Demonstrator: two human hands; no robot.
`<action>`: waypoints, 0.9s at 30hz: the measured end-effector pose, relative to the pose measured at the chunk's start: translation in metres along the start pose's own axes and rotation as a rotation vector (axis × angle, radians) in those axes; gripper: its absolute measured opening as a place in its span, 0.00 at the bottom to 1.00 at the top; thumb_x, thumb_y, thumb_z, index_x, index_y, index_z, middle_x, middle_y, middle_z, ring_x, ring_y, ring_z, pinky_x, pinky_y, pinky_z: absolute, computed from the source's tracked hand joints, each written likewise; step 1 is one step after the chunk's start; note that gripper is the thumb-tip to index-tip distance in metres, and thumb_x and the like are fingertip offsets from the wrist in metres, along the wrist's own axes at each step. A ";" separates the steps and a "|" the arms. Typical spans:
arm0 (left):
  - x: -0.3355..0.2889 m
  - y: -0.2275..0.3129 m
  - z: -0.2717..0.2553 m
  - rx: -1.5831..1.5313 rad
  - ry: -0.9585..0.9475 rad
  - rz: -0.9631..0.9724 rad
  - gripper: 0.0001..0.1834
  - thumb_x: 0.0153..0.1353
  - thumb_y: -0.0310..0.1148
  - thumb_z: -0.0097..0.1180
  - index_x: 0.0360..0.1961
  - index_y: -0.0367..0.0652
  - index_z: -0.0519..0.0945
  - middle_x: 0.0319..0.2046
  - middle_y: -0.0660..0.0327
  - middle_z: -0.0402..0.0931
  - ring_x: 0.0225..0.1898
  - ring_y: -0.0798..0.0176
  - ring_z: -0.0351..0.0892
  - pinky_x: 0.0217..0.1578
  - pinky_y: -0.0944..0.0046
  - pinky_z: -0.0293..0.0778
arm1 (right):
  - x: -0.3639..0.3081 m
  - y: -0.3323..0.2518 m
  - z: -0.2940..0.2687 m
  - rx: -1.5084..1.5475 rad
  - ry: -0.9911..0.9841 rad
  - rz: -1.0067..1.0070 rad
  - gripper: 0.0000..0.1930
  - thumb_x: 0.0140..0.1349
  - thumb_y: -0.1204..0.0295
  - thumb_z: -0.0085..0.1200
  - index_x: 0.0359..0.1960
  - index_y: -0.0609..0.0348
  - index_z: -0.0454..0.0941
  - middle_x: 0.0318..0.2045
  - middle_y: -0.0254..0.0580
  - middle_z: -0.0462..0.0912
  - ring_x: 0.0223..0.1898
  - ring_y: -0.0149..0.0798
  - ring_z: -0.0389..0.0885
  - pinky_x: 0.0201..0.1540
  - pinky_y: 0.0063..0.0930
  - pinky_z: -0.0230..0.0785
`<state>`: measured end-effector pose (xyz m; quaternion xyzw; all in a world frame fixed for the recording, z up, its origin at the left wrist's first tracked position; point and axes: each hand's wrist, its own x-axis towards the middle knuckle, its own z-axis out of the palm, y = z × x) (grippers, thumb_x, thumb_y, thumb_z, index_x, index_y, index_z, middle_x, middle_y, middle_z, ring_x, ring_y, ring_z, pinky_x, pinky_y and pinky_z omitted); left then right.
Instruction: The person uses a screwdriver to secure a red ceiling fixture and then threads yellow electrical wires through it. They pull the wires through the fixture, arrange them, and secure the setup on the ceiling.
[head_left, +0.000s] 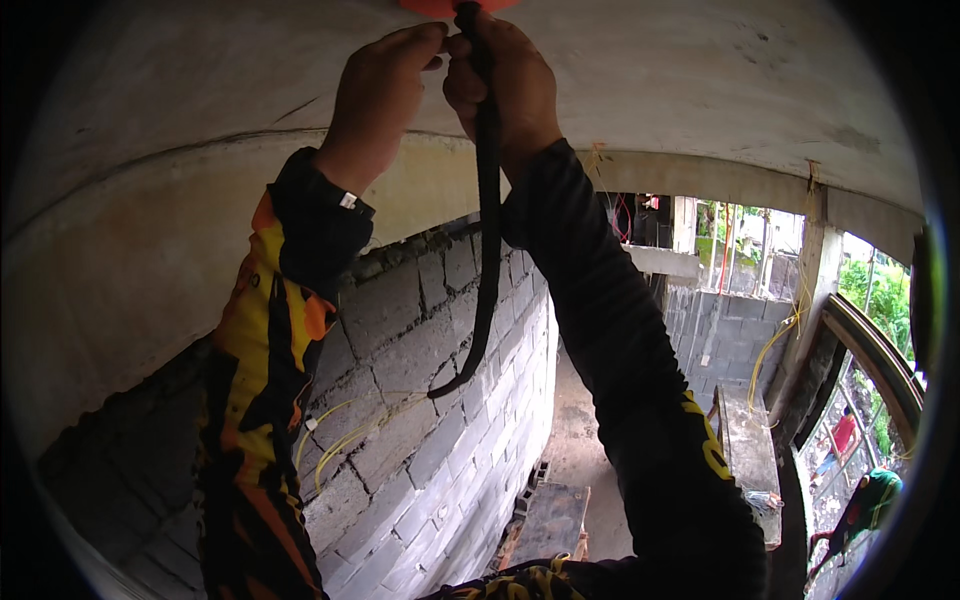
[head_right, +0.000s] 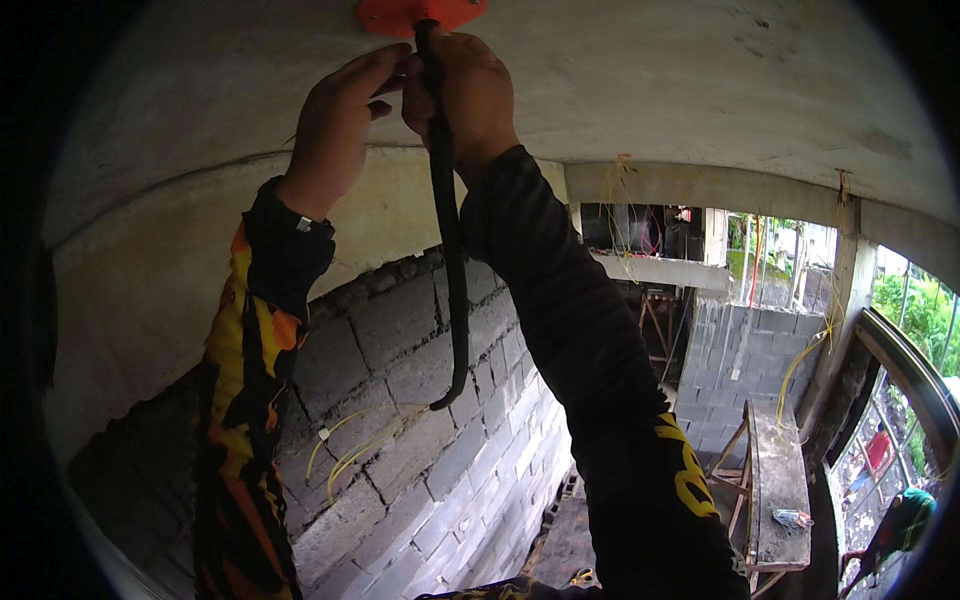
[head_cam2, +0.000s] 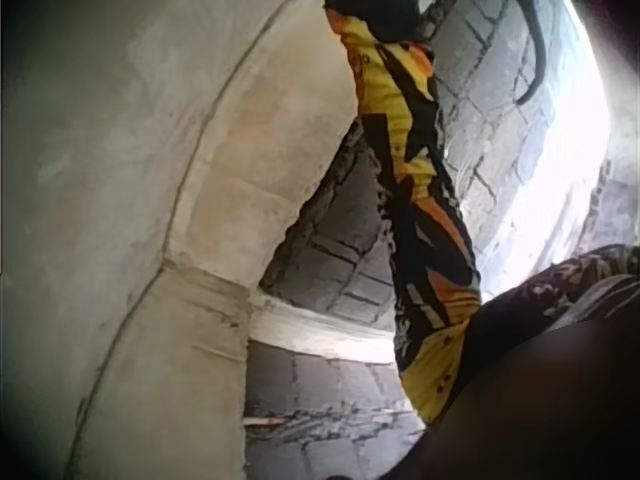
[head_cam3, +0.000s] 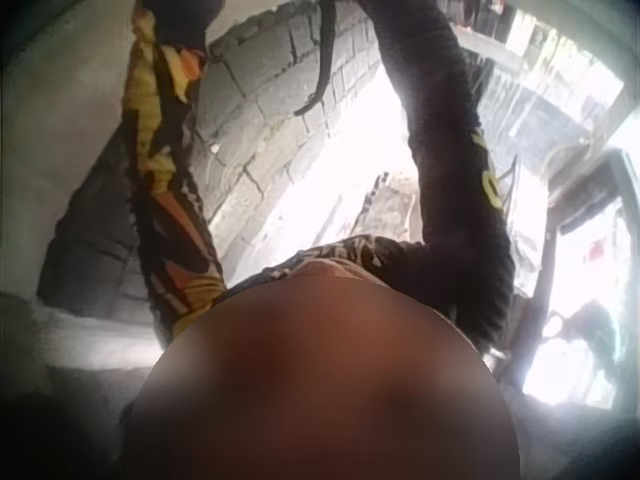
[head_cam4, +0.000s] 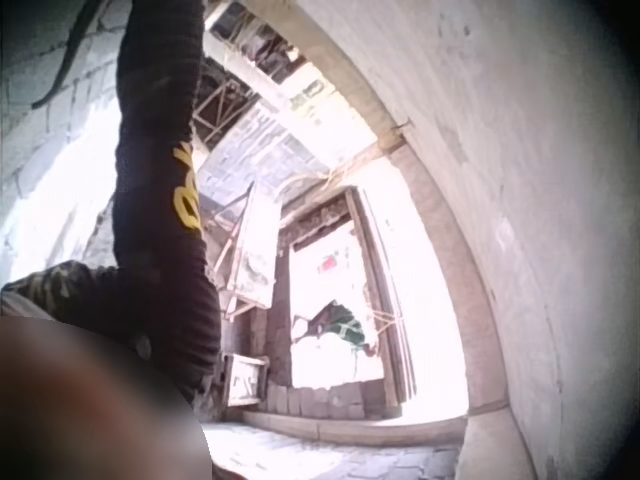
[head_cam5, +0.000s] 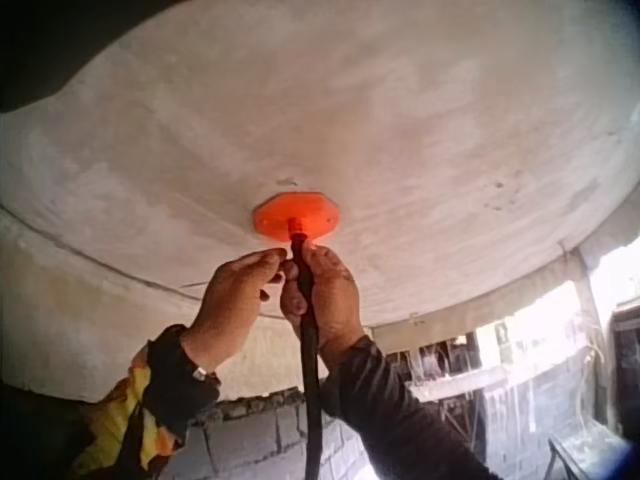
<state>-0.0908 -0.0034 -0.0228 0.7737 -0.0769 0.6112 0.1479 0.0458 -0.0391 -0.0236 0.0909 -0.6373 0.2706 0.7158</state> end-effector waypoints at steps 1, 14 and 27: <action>0.002 -0.002 0.003 0.006 -0.004 0.003 0.21 0.69 0.45 0.47 0.53 0.45 0.80 0.46 0.65 0.81 0.48 0.68 0.77 0.48 0.63 0.64 | -0.002 -0.004 0.001 -0.062 -0.066 0.009 0.10 0.68 0.69 0.49 0.33 0.66 0.72 0.16 0.43 0.74 0.11 0.35 0.70 0.12 0.28 0.61; 0.056 -0.020 0.007 -0.652 -0.100 -0.163 0.13 0.73 0.37 0.45 0.49 0.41 0.76 0.38 0.65 0.77 0.37 0.69 0.74 0.40 0.69 0.68 | 0.009 -0.006 0.002 -1.811 -0.027 -0.883 0.13 0.68 0.64 0.50 0.32 0.61 0.75 0.22 0.39 0.77 0.23 0.36 0.80 0.21 0.31 0.71; 0.054 -0.002 -0.001 -0.528 -0.283 -0.445 0.13 0.73 0.40 0.44 0.38 0.45 0.78 0.25 0.68 0.74 0.24 0.69 0.71 0.27 0.71 0.70 | 0.010 0.003 -0.006 -0.152 0.001 0.051 0.11 0.70 0.67 0.46 0.38 0.60 0.79 0.26 0.41 0.81 0.26 0.36 0.82 0.27 0.31 0.73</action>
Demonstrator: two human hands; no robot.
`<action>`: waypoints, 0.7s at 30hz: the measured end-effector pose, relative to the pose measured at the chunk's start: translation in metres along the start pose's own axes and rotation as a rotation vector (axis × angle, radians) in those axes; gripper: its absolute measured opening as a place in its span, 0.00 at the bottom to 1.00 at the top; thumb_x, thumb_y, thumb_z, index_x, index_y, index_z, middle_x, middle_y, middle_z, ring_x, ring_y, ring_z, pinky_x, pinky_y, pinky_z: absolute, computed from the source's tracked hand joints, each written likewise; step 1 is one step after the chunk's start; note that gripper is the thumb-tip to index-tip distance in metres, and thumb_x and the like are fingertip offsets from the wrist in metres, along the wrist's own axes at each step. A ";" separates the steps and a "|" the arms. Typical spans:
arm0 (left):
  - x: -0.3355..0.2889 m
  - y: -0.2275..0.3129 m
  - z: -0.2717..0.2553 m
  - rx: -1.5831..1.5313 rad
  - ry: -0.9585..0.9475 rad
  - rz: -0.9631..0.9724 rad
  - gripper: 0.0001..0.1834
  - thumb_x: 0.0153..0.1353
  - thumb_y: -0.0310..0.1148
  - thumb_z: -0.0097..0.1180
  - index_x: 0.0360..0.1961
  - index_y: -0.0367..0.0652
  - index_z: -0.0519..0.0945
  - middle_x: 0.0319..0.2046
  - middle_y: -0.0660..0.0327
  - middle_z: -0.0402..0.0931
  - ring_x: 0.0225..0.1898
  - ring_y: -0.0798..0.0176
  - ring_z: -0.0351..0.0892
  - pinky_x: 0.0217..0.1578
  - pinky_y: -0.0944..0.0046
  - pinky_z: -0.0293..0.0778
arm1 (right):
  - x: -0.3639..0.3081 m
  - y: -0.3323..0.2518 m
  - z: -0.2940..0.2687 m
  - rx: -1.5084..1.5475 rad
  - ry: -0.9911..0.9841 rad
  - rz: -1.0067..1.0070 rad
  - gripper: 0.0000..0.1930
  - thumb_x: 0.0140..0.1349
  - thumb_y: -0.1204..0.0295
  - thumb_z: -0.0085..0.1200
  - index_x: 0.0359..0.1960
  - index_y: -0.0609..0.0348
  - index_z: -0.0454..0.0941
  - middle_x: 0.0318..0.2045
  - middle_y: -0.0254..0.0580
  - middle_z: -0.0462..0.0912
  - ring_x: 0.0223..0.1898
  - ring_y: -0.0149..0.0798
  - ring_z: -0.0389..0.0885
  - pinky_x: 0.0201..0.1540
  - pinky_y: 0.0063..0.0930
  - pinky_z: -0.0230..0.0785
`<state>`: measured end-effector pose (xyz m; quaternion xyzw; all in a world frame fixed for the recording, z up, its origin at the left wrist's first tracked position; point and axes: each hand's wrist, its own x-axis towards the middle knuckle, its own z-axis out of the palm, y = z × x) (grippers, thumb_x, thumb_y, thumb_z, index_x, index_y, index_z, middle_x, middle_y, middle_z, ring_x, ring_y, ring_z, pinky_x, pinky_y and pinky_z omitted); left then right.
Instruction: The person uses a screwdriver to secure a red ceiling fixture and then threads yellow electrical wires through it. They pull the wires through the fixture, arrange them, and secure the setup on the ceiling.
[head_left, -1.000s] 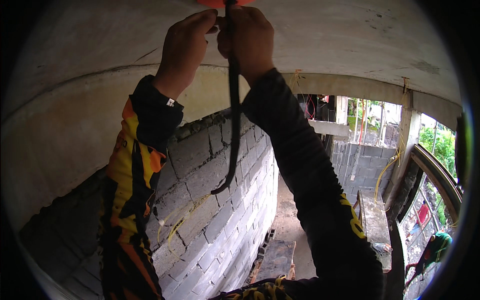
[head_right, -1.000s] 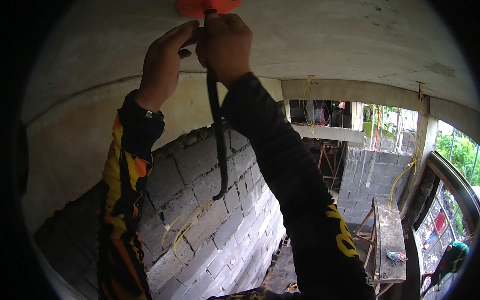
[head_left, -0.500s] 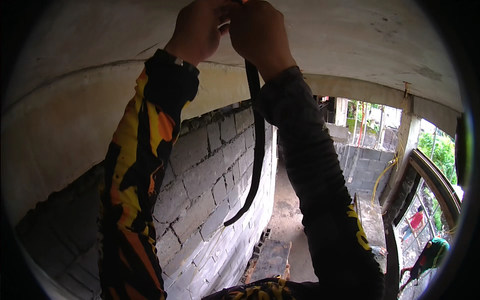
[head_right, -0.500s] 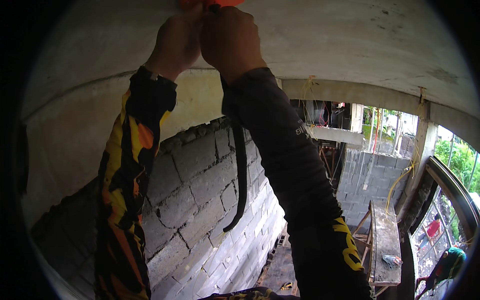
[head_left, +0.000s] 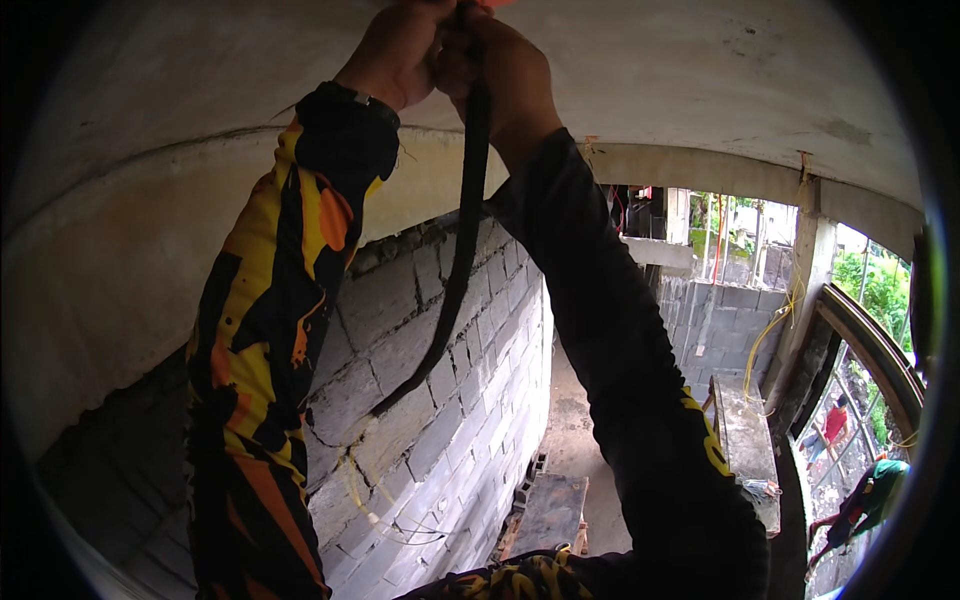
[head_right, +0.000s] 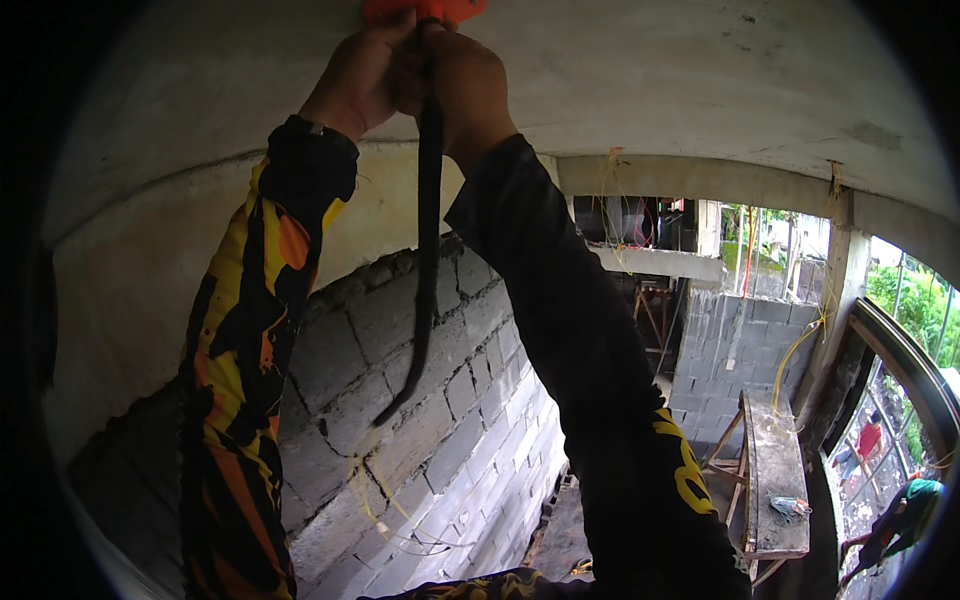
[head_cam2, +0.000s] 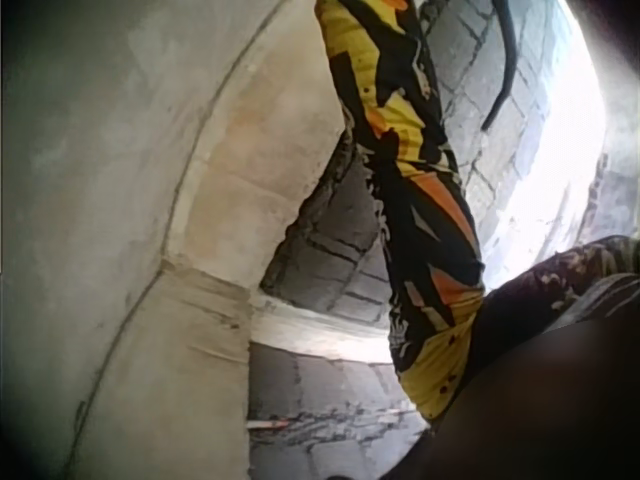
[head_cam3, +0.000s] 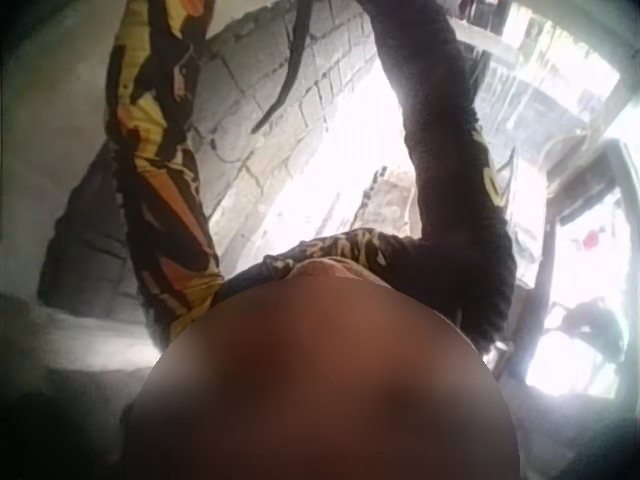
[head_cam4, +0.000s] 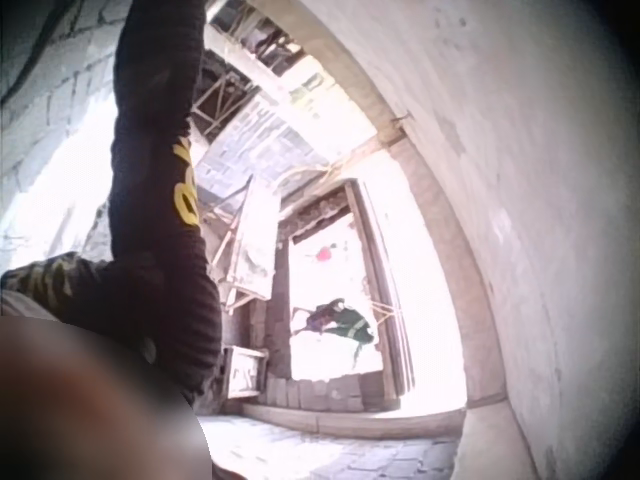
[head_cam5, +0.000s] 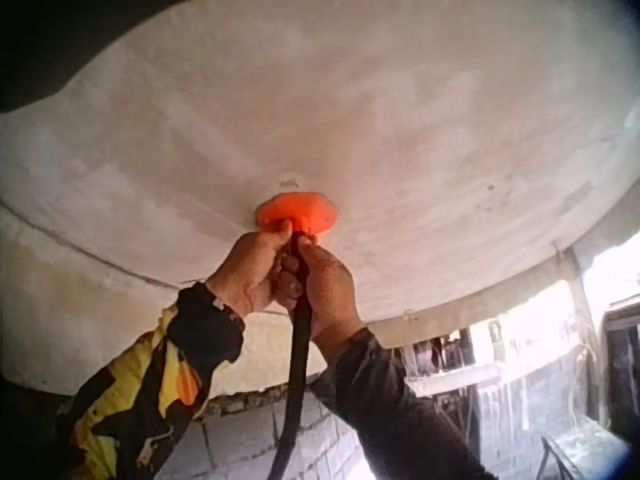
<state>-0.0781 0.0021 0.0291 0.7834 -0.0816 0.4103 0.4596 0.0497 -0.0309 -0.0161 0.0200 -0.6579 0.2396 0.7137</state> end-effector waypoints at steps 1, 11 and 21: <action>0.000 0.001 -0.001 0.010 -0.003 0.014 0.14 0.73 0.41 0.44 0.38 0.45 0.78 0.25 0.68 0.74 0.24 0.69 0.71 0.26 0.71 0.71 | -0.001 0.000 0.001 0.087 -0.051 0.025 0.12 0.70 0.66 0.46 0.37 0.60 0.79 0.25 0.41 0.80 0.25 0.35 0.81 0.25 0.30 0.71; 0.008 -0.007 -0.003 -0.077 0.113 0.120 0.11 0.70 0.43 0.53 0.42 0.48 0.79 0.40 0.67 0.75 0.46 0.66 0.69 0.52 0.57 0.62 | -0.019 -0.016 0.025 -1.222 0.395 -0.596 0.14 0.64 0.66 0.54 0.28 0.69 0.77 0.18 0.52 0.79 0.21 0.49 0.81 0.23 0.39 0.71; 0.011 -0.011 0.001 -0.044 0.135 0.227 0.12 0.70 0.43 0.52 0.43 0.48 0.77 0.40 0.67 0.76 0.42 0.67 0.71 0.50 0.60 0.63 | -0.009 -0.011 0.020 -1.588 0.110 -0.918 0.04 0.55 0.78 0.50 0.27 0.65 0.77 0.27 0.58 0.80 0.30 0.60 0.81 0.32 0.47 0.74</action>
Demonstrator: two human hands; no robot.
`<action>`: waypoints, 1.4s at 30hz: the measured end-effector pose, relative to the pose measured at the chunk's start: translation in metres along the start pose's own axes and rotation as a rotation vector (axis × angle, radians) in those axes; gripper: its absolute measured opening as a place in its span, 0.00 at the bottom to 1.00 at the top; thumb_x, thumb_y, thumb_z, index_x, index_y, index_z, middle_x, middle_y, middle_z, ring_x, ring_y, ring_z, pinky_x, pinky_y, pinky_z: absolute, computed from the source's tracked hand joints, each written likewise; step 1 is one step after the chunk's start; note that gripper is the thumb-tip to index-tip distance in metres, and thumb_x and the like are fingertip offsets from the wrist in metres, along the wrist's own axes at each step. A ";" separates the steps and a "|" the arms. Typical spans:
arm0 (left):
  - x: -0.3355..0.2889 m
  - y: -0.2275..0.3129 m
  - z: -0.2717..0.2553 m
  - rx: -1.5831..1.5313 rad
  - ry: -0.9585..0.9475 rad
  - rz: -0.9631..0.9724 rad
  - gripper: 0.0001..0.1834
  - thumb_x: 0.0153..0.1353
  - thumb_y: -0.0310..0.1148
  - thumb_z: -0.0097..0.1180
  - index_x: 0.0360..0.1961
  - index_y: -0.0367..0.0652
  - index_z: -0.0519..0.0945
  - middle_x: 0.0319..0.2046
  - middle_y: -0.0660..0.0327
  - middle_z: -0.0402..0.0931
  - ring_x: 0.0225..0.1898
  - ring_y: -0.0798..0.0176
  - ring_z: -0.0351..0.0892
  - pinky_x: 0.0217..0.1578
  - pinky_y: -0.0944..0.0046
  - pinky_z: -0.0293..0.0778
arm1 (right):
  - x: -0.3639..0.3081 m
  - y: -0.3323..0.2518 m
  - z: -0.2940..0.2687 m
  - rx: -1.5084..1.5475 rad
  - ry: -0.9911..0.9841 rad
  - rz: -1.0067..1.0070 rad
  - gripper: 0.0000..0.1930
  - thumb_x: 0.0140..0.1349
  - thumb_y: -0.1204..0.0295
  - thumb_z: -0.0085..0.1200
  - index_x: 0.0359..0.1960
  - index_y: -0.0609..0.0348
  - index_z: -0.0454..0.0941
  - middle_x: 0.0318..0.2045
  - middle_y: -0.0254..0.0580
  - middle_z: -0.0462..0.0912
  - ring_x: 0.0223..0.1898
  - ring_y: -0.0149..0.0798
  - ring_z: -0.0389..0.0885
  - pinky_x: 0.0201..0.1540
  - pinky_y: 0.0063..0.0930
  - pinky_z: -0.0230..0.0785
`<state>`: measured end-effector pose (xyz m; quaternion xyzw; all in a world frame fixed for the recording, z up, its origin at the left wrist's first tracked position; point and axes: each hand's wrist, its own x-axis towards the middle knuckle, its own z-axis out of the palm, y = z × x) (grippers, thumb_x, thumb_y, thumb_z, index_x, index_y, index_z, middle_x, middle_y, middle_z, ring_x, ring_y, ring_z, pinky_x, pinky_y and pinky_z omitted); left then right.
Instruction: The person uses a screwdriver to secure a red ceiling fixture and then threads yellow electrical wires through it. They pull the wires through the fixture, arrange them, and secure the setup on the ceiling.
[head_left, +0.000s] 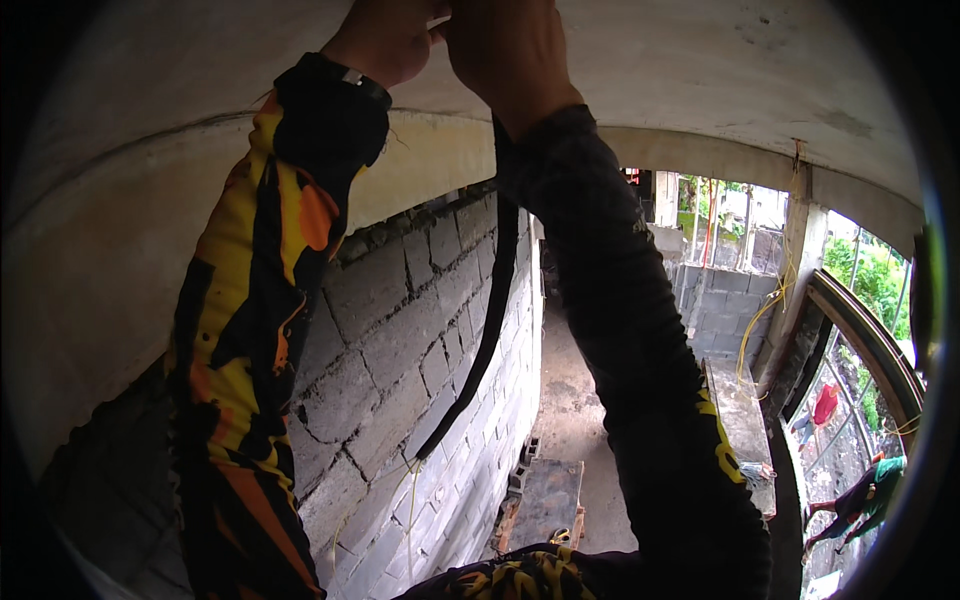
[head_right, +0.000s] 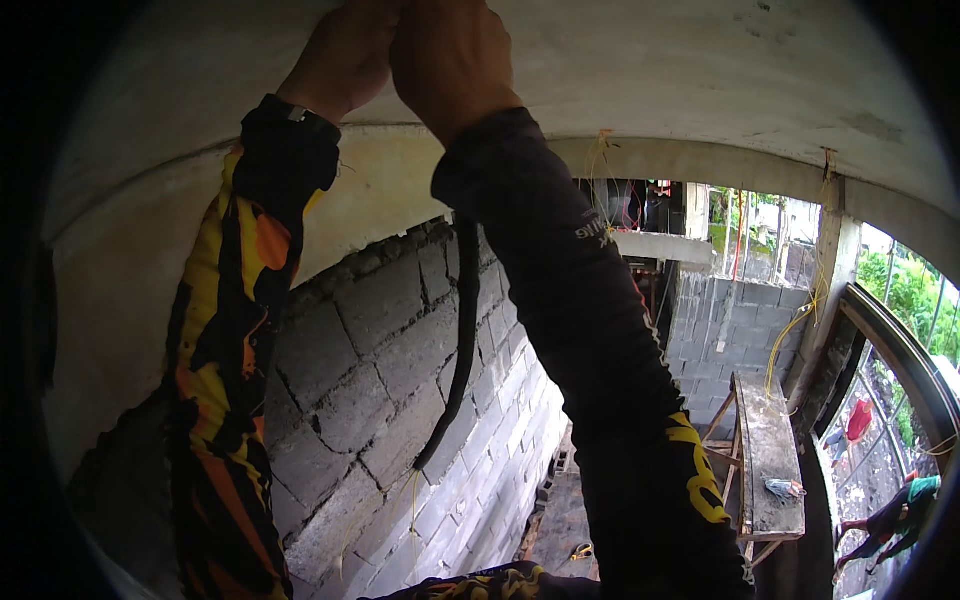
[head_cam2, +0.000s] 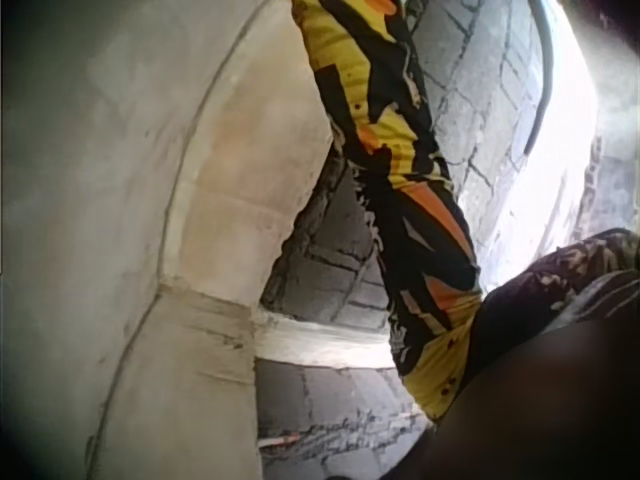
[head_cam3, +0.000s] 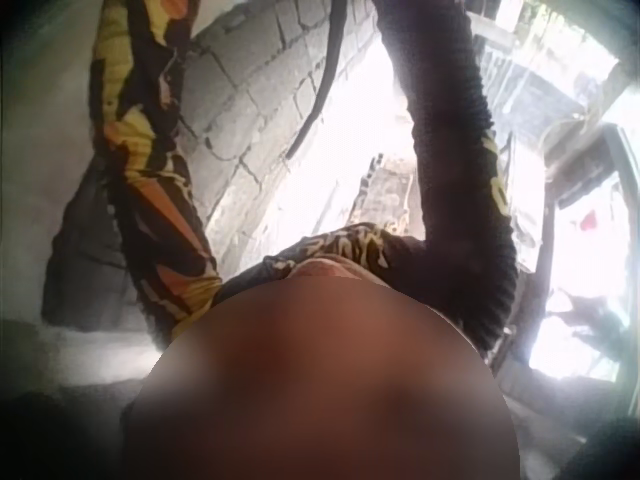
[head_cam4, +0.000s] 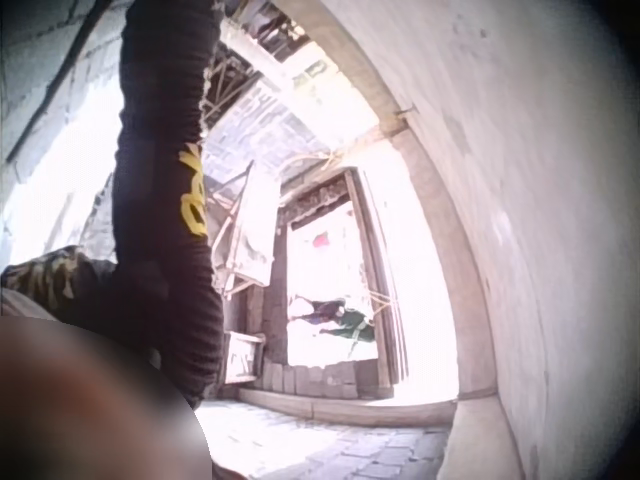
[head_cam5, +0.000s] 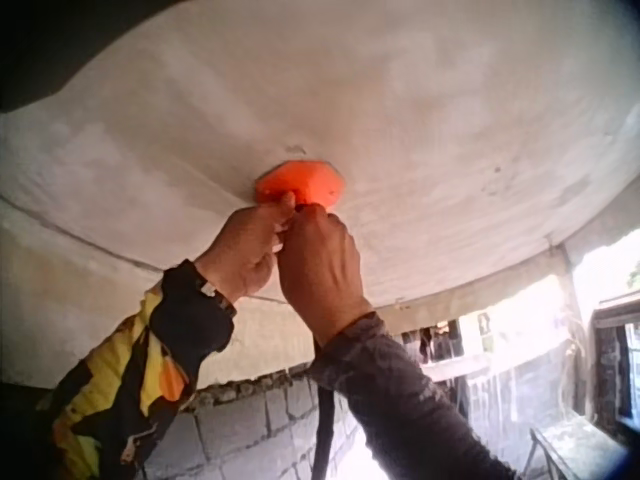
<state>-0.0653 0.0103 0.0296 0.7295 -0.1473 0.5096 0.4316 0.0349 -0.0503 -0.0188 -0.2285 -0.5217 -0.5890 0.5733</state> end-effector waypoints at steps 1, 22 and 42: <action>-0.002 0.001 0.003 0.003 0.038 -0.002 0.12 0.70 0.43 0.52 0.43 0.48 0.77 0.40 0.67 0.76 0.42 0.68 0.71 0.49 0.60 0.63 | 0.001 0.002 0.001 0.021 0.017 -0.032 0.04 0.56 0.77 0.50 0.27 0.65 0.77 0.27 0.58 0.80 0.30 0.60 0.81 0.32 0.47 0.74; 0.001 0.003 0.007 -0.011 0.059 -0.025 0.11 0.73 0.39 0.45 0.37 0.47 0.75 0.28 0.66 0.72 0.29 0.67 0.70 0.38 0.62 0.67 | 0.010 0.004 -0.010 0.937 -0.180 0.802 0.14 0.71 0.68 0.39 0.31 0.64 0.73 0.25 0.41 0.75 0.19 0.32 0.71 0.20 0.24 0.62; -0.283 -0.031 -0.081 1.058 -0.317 0.035 0.28 0.63 0.48 0.61 0.55 0.37 0.76 0.48 0.58 0.79 0.49 0.60 0.77 0.49 0.59 0.70 | -0.218 -0.005 -0.090 1.093 -0.319 0.940 0.23 0.74 0.56 0.42 0.54 0.66 0.71 0.32 0.42 0.79 0.29 0.32 0.77 0.34 0.26 0.69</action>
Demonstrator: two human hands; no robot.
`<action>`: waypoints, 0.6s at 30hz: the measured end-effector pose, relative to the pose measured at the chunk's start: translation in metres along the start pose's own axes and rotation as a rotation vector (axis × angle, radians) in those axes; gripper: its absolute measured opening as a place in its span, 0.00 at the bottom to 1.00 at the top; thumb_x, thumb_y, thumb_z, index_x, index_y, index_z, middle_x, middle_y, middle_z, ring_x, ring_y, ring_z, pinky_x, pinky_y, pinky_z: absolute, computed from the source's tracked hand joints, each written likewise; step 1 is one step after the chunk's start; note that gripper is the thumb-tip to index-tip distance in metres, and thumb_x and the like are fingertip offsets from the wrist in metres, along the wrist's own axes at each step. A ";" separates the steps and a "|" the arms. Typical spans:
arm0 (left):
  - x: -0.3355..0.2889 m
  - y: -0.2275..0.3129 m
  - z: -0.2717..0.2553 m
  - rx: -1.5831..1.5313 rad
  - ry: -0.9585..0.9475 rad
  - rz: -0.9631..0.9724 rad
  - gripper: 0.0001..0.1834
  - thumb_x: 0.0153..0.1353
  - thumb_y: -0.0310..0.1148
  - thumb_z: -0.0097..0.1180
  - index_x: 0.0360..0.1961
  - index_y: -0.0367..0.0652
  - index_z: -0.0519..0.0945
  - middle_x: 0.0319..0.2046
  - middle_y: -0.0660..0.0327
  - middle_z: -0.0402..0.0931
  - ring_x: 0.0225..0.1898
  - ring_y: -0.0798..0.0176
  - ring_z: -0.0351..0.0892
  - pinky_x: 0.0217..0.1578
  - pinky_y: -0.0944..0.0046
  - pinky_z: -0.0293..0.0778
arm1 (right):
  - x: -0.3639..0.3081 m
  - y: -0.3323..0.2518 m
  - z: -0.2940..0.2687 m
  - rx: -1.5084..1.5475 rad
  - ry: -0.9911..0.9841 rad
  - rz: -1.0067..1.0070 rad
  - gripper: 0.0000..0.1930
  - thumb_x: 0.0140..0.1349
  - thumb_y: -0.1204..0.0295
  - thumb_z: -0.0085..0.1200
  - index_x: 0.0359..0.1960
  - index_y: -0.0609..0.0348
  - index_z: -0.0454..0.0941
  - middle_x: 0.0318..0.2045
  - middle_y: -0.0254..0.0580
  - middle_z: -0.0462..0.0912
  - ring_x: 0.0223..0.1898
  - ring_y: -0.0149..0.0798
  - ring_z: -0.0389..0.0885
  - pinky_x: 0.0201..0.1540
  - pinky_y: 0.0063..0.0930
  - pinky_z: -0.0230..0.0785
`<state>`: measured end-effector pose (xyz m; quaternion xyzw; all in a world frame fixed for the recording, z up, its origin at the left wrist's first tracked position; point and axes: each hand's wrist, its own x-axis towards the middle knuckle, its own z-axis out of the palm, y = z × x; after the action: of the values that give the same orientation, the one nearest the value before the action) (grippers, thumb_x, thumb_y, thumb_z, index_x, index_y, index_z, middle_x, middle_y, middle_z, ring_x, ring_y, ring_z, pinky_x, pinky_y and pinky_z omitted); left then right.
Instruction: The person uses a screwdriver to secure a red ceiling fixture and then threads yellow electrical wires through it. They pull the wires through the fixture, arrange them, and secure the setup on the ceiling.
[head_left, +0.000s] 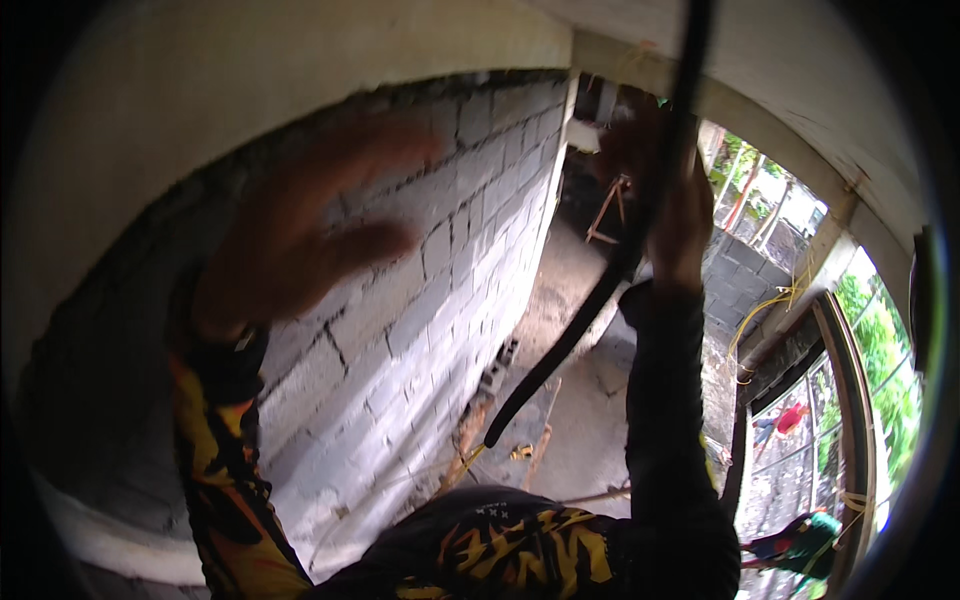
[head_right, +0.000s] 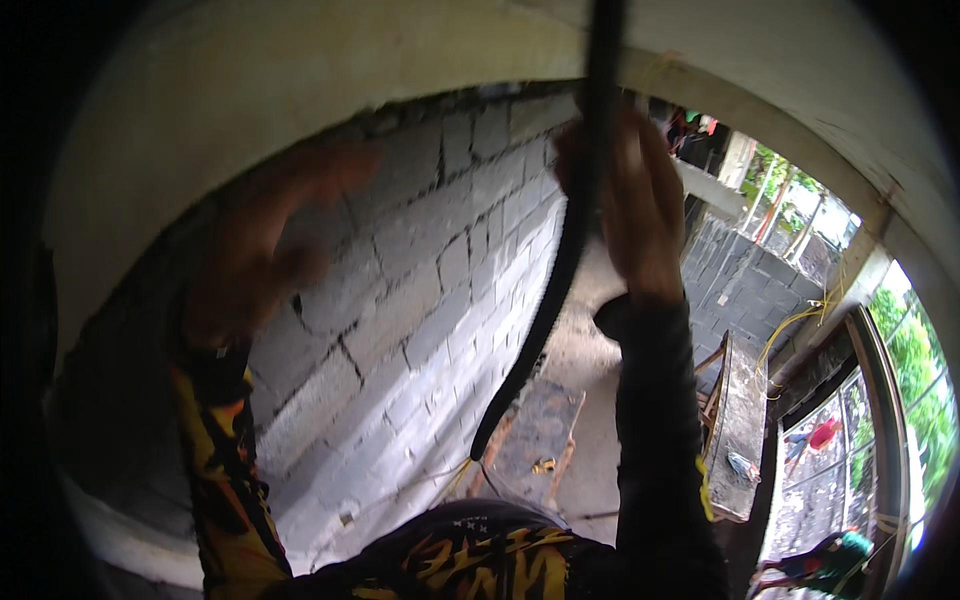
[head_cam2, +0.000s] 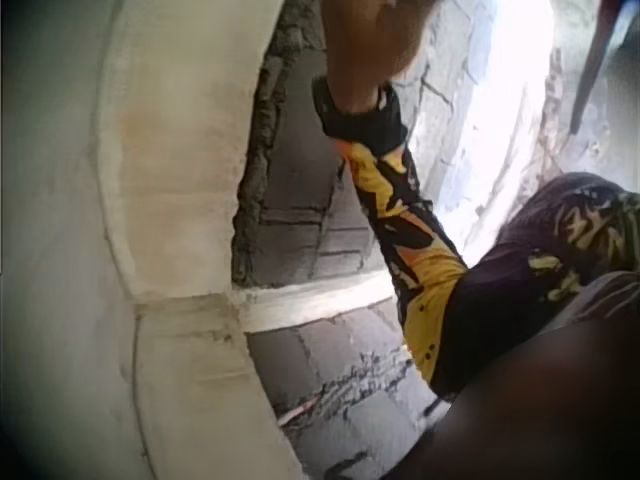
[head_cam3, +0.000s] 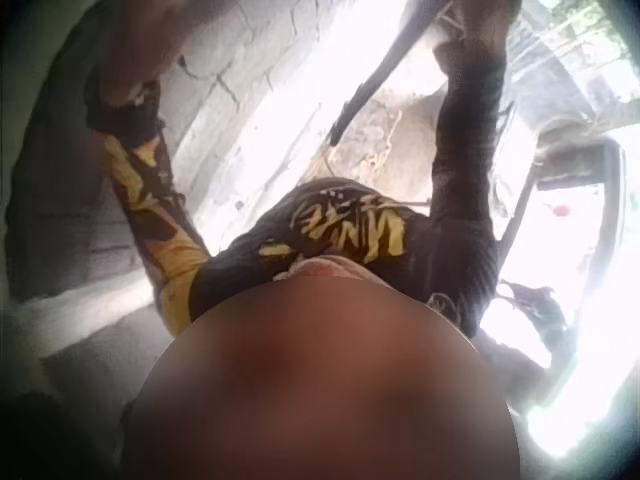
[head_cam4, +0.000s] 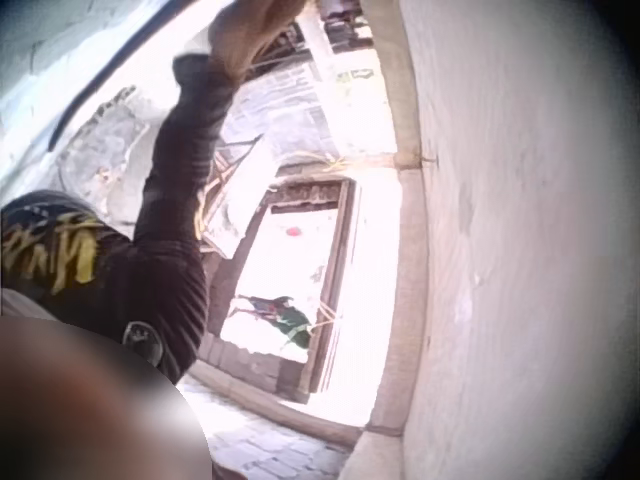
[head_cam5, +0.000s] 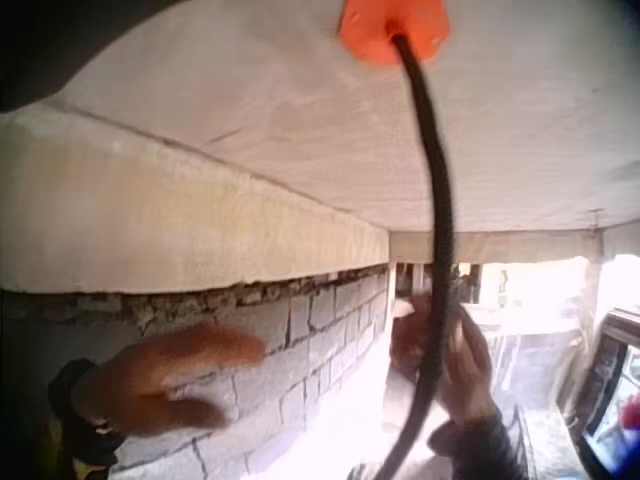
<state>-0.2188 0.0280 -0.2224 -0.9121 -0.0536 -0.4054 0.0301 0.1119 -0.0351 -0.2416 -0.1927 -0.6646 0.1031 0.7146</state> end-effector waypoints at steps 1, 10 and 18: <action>-0.047 -0.002 0.003 -0.352 -0.048 -0.171 0.31 0.61 0.52 0.62 0.56 0.38 0.76 0.49 0.58 0.78 0.49 0.60 0.76 0.49 0.60 0.69 | -0.039 0.026 -0.017 -0.047 -0.020 0.144 0.27 0.73 0.52 0.40 0.55 0.68 0.70 0.33 0.44 0.80 0.30 0.35 0.78 0.36 0.27 0.70; -0.260 0.102 0.163 -1.073 -0.504 -1.047 0.57 0.48 0.66 0.66 0.69 0.38 0.60 0.65 0.52 0.63 0.67 0.53 0.61 0.66 0.54 0.58 | -0.502 0.113 -0.082 -0.701 -0.726 0.840 0.14 0.60 0.65 0.63 0.43 0.59 0.79 0.33 0.39 0.81 0.33 0.35 0.78 0.41 0.33 0.72; -0.224 0.100 0.238 -0.866 -0.459 -0.653 0.38 0.60 0.44 0.65 0.68 0.46 0.63 0.51 0.53 0.77 0.56 0.50 0.74 0.57 0.51 0.66 | -0.492 0.112 -0.050 -0.597 -0.813 1.239 0.19 0.59 0.64 0.63 0.49 0.61 0.79 0.39 0.51 0.83 0.43 0.49 0.82 0.50 0.37 0.74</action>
<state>-0.1810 -0.0648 -0.5492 -0.8419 -0.1666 -0.1710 -0.4840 0.1267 -0.1392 -0.7371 -0.6575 -0.6445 0.3613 0.1471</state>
